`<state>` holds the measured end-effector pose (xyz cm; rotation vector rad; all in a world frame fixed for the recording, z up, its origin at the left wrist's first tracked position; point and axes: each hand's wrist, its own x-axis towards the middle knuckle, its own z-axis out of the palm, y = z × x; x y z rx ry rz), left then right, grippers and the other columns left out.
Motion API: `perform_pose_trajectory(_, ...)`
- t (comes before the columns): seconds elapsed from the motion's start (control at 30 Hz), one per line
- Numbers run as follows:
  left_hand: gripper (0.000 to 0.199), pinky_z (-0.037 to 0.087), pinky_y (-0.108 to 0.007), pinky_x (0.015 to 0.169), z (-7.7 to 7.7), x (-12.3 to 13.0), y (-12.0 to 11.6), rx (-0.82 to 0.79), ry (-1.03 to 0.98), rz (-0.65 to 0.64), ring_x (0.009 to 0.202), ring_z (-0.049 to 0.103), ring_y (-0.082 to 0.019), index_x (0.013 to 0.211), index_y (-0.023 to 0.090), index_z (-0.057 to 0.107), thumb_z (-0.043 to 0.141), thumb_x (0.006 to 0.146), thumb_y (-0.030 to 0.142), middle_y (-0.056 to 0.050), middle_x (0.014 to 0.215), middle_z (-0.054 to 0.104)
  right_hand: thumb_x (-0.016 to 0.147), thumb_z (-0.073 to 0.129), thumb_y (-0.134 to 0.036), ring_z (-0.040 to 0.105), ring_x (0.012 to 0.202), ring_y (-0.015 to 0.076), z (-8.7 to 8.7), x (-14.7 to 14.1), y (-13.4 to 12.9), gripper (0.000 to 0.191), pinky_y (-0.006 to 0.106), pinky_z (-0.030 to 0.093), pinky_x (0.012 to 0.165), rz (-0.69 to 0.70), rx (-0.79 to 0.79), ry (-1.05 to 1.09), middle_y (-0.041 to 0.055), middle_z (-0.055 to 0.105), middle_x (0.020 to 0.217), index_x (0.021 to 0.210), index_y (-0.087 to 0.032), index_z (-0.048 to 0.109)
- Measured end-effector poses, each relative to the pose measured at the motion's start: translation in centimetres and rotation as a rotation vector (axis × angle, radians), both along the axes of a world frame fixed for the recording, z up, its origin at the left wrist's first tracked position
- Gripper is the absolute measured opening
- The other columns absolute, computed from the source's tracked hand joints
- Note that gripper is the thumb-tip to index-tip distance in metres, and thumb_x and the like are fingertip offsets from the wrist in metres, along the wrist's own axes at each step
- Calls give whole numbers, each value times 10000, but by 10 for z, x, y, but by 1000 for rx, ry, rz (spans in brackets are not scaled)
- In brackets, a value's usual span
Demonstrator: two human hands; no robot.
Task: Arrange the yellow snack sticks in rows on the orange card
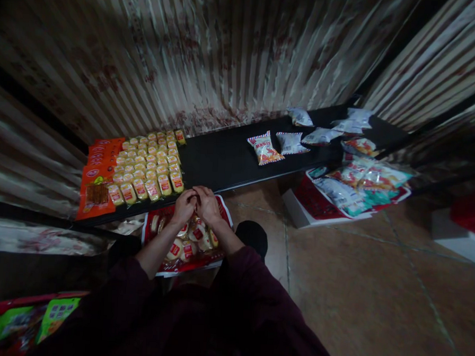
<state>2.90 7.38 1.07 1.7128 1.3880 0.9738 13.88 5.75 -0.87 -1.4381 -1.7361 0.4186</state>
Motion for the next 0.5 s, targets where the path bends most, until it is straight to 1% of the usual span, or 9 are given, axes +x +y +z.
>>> perform_pose_trajectory(0.13, 254, 493, -279, 905, -5, -5, -7, -9, 16, 3, 916, 631, -146, 869, 169, 683, 472, 778, 60, -56, 956, 683, 808, 477, -103, 560, 1071, 234, -4, 2, -12, 427, 405, 462, 971, 1, -3, -17, 114, 633, 1165, 1210, -176, 604)
perform_pose_trajectory(0.23, 246, 498, -275, 872, -13, -11, -12, -37, 89, -17, 866, 640, -143, 854, 177, 689, 471, 799, 78, -47, 912, 698, 820, 466, -106, 576, 1041, 221, -16, 2, -24, 413, 381, 470, 962, 1, -31, -10, 100, 657, 1122, 1195, -191, 613)
perform_pose_trajectory(0.3, 253, 494, -285, 879, -21, -14, -14, -110, 179, -56, 872, 646, -146, 855, 192, 696, 476, 806, 79, -36, 918, 716, 818, 464, -101, 587, 1032, 223, -28, 1, -30, 391, 373, 474, 953, -15, -89, -19, 112, 669, 1098, 1167, -166, 629)
perform_pose_trajectory(0.37, 266, 489, -284, 878, -30, -16, -16, -230, 292, -86, 887, 654, -149, 889, 198, 704, 473, 820, 86, -36, 941, 731, 818, 466, -91, 601, 1033, 216, -42, 0, -33, 377, 358, 470, 960, -17, -175, -29, 119, 677, 1103, 1150, -146, 636)
perform_pose_trajectory(0.43, 276, 480, -266, 882, -39, -16, -17, -344, 420, -92, 928, 653, -146, 941, 198, 704, 473, 830, 95, -40, 993, 735, 819, 472, -80, 613, 1047, 193, -54, 0, -33, 375, 327, 470, 961, -5, -284, -22, 107, 677, 1139, 1147, -157, 636)
perform_pose_trajectory(0.5, 285, 470, -251, 895, -49, -17, -17, -417, 541, -98, 984, 641, -143, 988, 203, 697, 486, 826, 102, -36, 1061, 725, 835, 487, -99, 619, 1066, 183, -64, 1, -33, 365, 306, 469, 960, 0, -395, -33, 96, 670, 1183, 1164, -172, 627)
